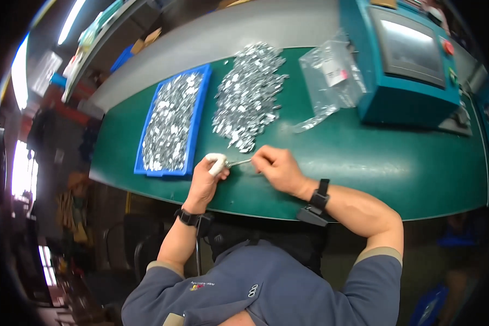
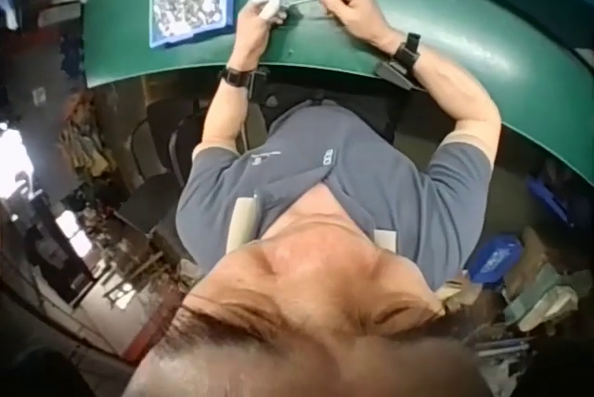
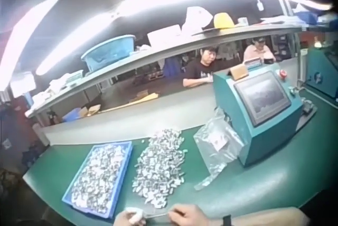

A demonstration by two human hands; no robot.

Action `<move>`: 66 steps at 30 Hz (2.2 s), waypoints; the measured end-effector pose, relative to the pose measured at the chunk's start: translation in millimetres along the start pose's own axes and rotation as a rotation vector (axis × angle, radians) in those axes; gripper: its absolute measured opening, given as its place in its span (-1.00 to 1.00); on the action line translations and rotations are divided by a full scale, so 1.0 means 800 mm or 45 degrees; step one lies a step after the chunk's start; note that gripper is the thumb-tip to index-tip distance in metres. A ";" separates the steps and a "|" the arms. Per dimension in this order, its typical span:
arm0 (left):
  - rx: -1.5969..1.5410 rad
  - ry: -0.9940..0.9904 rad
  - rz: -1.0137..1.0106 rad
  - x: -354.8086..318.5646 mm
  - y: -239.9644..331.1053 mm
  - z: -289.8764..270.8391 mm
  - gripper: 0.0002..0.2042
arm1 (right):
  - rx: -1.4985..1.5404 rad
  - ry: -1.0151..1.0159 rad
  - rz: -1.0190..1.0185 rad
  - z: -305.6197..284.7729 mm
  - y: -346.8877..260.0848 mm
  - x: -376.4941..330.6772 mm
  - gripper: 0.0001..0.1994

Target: The person picks up a metal pin and a metal clip, slides the clip onto the pin, and places the assembled unit into a plastic bag. They repeat this process several times before moving the bag aside on the table.

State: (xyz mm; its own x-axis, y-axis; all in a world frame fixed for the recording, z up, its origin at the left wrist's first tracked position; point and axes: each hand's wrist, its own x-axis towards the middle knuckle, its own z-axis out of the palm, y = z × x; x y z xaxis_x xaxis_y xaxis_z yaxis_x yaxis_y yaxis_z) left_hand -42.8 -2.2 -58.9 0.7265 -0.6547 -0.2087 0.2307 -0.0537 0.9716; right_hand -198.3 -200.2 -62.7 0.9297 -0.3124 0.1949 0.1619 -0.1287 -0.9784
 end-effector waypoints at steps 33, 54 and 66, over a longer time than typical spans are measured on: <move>-0.011 -0.109 0.107 -0.030 -0.021 0.030 -0.82 | -0.409 -0.206 -0.047 0.013 -0.008 0.003 -0.69; 1.557 0.754 1.110 0.055 0.146 -0.148 -0.68 | 0.179 0.067 0.137 0.001 0.009 0.013 -0.78; 1.632 0.137 0.769 0.108 0.055 -0.018 -0.74 | 0.213 0.041 0.148 0.005 0.011 0.005 -0.79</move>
State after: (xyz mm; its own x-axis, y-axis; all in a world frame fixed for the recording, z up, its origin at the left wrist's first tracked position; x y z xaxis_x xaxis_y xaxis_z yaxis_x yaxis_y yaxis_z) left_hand 39.7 -50.0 -35.7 0.5588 -0.7662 0.3174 -0.8227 -0.4640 0.3284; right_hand -191.9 -199.0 -70.5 0.9347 -0.3466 0.0791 0.1090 0.0674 -0.9918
